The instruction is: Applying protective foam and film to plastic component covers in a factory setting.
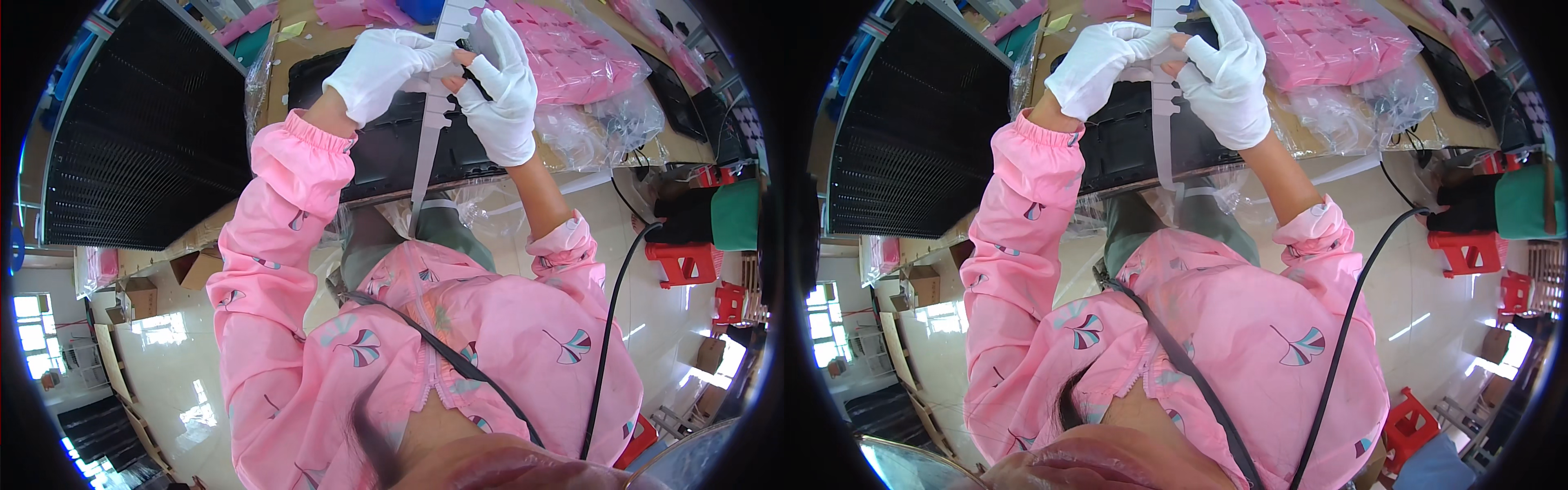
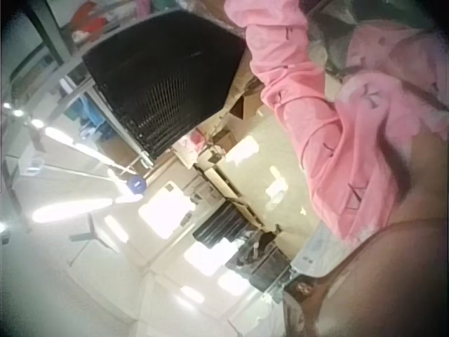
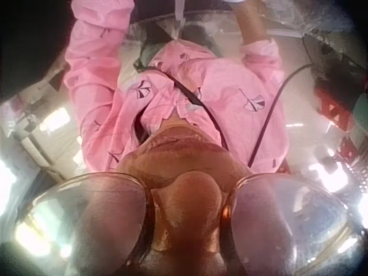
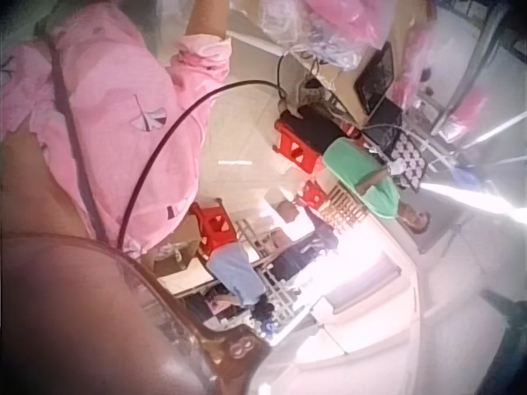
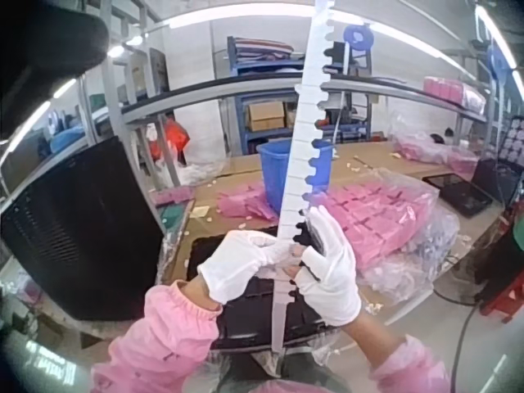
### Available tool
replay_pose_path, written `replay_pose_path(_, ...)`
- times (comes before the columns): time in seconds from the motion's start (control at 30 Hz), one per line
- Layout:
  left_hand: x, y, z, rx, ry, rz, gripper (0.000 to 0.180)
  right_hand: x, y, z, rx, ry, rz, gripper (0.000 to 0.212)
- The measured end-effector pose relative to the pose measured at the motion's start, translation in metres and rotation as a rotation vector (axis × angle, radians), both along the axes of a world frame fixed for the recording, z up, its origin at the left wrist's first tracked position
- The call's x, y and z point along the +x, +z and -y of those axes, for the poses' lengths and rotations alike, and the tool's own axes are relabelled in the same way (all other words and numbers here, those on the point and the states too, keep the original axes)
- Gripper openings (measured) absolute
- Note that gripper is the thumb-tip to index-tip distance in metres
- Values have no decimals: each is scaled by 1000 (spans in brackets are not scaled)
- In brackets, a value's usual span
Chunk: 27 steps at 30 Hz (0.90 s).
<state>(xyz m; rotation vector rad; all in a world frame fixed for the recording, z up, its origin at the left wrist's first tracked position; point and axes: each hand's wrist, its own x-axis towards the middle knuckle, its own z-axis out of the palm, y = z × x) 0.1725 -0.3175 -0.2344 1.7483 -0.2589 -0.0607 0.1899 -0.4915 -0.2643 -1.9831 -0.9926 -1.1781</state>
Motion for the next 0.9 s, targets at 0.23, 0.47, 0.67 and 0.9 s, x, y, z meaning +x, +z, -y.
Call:
replay_pose_path(0.23, 3, -6, 3, -243, -70, -181, 27, 13, -11, 1, 44, 23, 161, 34)
replay_pose_path(0.47, 2, -4, 14, -399, -53, -392, 27, 14, -6, 6, 11, 32, 195, 31)
replay_pose_path(0.67, 0, -1, 20, -384, -35, -404, 30, 21, -7, 6, 21, 72, 289, 30)
replay_pose_path(0.9, 12, -16, 18, -422, -25, -335, 26, 15, -6, 10, -80, 80, 251, 27)
